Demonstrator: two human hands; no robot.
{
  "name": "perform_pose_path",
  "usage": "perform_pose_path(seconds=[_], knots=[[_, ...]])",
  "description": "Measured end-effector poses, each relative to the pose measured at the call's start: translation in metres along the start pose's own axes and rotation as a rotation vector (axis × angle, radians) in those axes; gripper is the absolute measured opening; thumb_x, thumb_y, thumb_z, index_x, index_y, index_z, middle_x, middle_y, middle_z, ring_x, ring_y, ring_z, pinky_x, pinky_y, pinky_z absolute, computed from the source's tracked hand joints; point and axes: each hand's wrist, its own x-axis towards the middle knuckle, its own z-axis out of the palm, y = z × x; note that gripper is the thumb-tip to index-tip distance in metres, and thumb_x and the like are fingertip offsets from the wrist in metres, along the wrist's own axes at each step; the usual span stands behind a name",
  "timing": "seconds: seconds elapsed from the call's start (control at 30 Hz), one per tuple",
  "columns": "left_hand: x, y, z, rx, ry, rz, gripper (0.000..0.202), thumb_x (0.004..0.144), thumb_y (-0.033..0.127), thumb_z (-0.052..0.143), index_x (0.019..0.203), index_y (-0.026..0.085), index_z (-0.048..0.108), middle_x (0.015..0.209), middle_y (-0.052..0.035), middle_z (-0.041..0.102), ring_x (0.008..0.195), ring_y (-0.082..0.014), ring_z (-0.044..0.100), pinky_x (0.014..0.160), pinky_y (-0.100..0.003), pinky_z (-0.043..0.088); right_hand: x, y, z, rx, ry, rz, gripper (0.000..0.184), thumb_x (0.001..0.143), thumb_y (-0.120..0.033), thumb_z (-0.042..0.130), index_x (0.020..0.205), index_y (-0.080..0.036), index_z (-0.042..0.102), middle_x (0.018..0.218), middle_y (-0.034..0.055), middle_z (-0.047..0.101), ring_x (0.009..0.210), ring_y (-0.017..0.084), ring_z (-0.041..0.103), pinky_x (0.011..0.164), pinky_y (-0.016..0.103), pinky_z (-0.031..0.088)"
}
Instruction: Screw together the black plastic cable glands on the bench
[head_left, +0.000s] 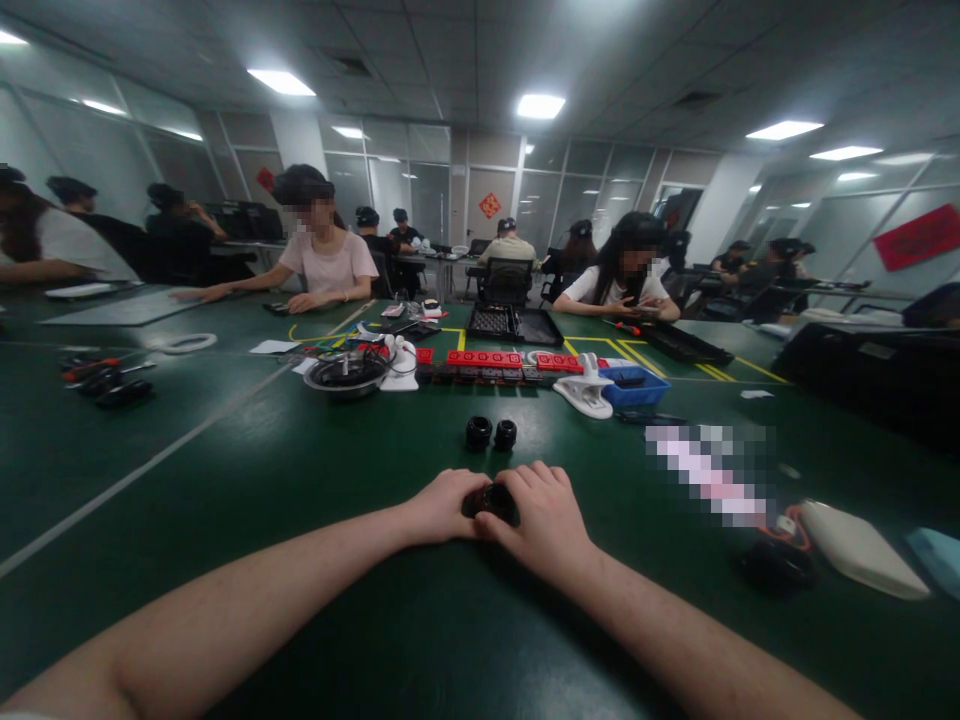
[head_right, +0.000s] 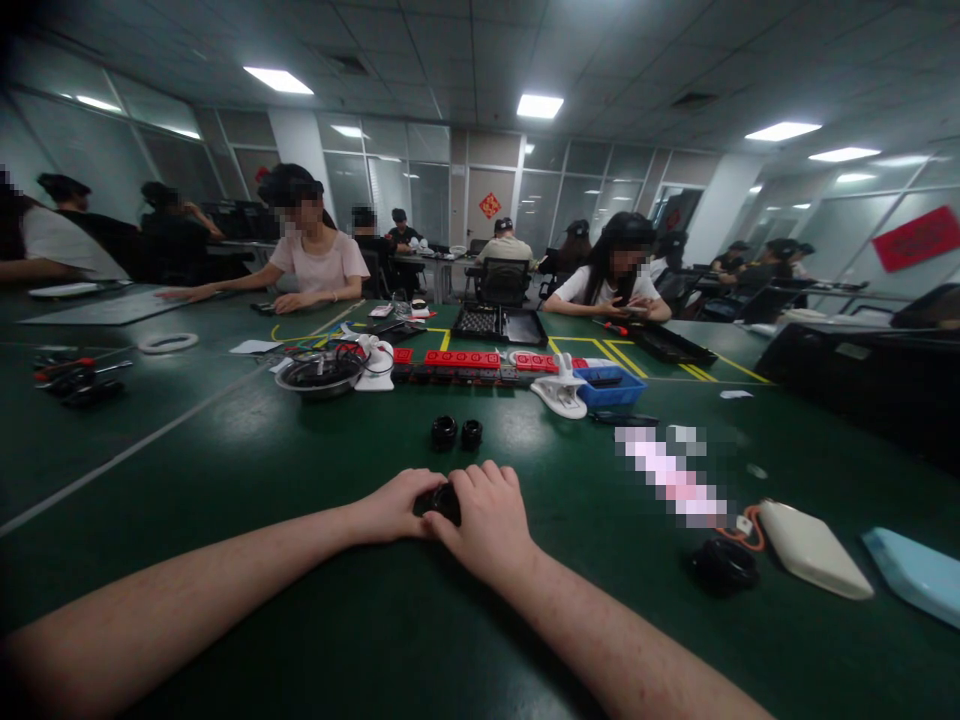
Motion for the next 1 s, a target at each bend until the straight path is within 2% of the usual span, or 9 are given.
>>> perform_pose_path(seconds=[0.13, 0.3, 0.4, 0.5, 0.6, 0.7, 0.83, 1.0], knots=[[-0.0003, 0.0006, 0.0003, 0.004, 0.010, -0.005, 0.028, 0.066, 0.033, 0.064, 0.087, 0.017, 0.056, 0.082, -0.0005, 0.058, 0.074, -0.0181, 0.052, 0.066, -0.025, 0.036, 0.0000, 0.0000, -0.0008, 0.064, -0.029, -0.061, 0.024, 0.072, -0.030, 0.055, 0.093, -0.017, 0.057, 0.086, 0.0061, 0.058, 0.082, 0.021, 0.045, 0.070, 0.033, 0.032], [0.0000, 0.0002, 0.0017, -0.017, 0.024, -0.008, 0.030, 0.063, 0.029, 0.065, 0.089, 0.018, 0.057, 0.085, 0.0000, 0.059, 0.077, -0.0186, 0.053, 0.069, -0.026, 0.037, -0.0016, -0.0028, -0.0007, 0.147, -0.039, -0.137, 0.030, 0.069, -0.020, 0.052, 0.098, -0.016, 0.055, 0.094, 0.0060, 0.059, 0.084, 0.020, 0.043, 0.073, 0.033, 0.033], [0.0005, 0.0001, 0.0021, -0.038, 0.024, 0.009, 0.029, 0.063, 0.028, 0.067, 0.089, 0.018, 0.058, 0.087, 0.0006, 0.060, 0.079, -0.0189, 0.055, 0.070, -0.026, 0.037, -0.0033, -0.0049, -0.0005, 0.204, -0.007, -0.200, 0.032, 0.068, -0.020, 0.052, 0.100, -0.017, 0.055, 0.104, 0.0043, 0.058, 0.091, 0.021, 0.041, 0.081, 0.036, 0.031], [0.0008, 0.0001, 0.0024, -0.053, 0.027, 0.006, 0.033, 0.062, 0.030, 0.068, 0.092, 0.020, 0.059, 0.091, 0.0006, 0.061, 0.080, -0.0194, 0.056, 0.071, -0.027, 0.038, -0.0045, -0.0055, 0.0000, 0.236, 0.025, -0.244, 0.030, 0.067, -0.021, 0.051, 0.097, -0.019, 0.056, 0.107, 0.0026, 0.058, 0.099, 0.023, 0.039, 0.094, 0.041, 0.022], [0.0009, 0.0009, 0.0022, -0.055, 0.011, 0.004, 0.033, 0.063, 0.031, 0.069, 0.092, 0.020, 0.060, 0.092, 0.0007, 0.061, 0.081, -0.0196, 0.056, 0.072, -0.027, 0.039, -0.0049, -0.0050, 0.0003, 0.250, 0.007, -0.272, 0.030, 0.067, -0.023, 0.051, 0.096, -0.020, 0.056, 0.106, 0.0019, 0.058, 0.105, 0.023, 0.039, 0.101, 0.043, 0.011], [0.0008, 0.0029, 0.0012, -0.041, 0.005, 0.020, 0.032, 0.066, 0.033, 0.067, 0.094, 0.021, 0.059, 0.093, 0.0004, 0.061, 0.082, -0.0195, 0.056, 0.072, -0.027, 0.039, -0.0053, -0.0056, -0.0008, 0.271, -0.039, -0.305, 0.029, 0.068, -0.025, 0.051, 0.096, -0.021, 0.056, 0.105, 0.0009, 0.058, 0.108, 0.022, 0.039, 0.104, 0.044, 0.005], [0.0002, 0.0050, -0.0014, -0.027, 0.000, 0.032, 0.038, 0.067, 0.035, 0.065, 0.103, 0.023, 0.056, 0.094, 0.0007, 0.061, 0.082, -0.0197, 0.055, 0.071, -0.027, 0.038, -0.0061, -0.0081, -0.0036, 0.305, -0.091, -0.314, 0.033, 0.068, -0.026, 0.051, 0.100, -0.020, 0.053, 0.101, 0.0023, 0.059, 0.108, 0.021, 0.041, 0.105, 0.044, 0.004], [-0.0012, 0.0039, -0.0038, -0.034, -0.011, 0.024, 0.030, 0.067, 0.035, 0.063, 0.092, 0.020, 0.057, 0.087, 0.0002, 0.060, 0.076, -0.0183, 0.053, 0.067, -0.026, 0.036, -0.0090, -0.0073, -0.0036, 0.333, -0.098, -0.349, 0.033, 0.069, -0.026, 0.049, 0.101, -0.020, 0.052, 0.100, 0.0039, 0.061, 0.107, 0.021, 0.044, 0.104, 0.048, 0.006]])
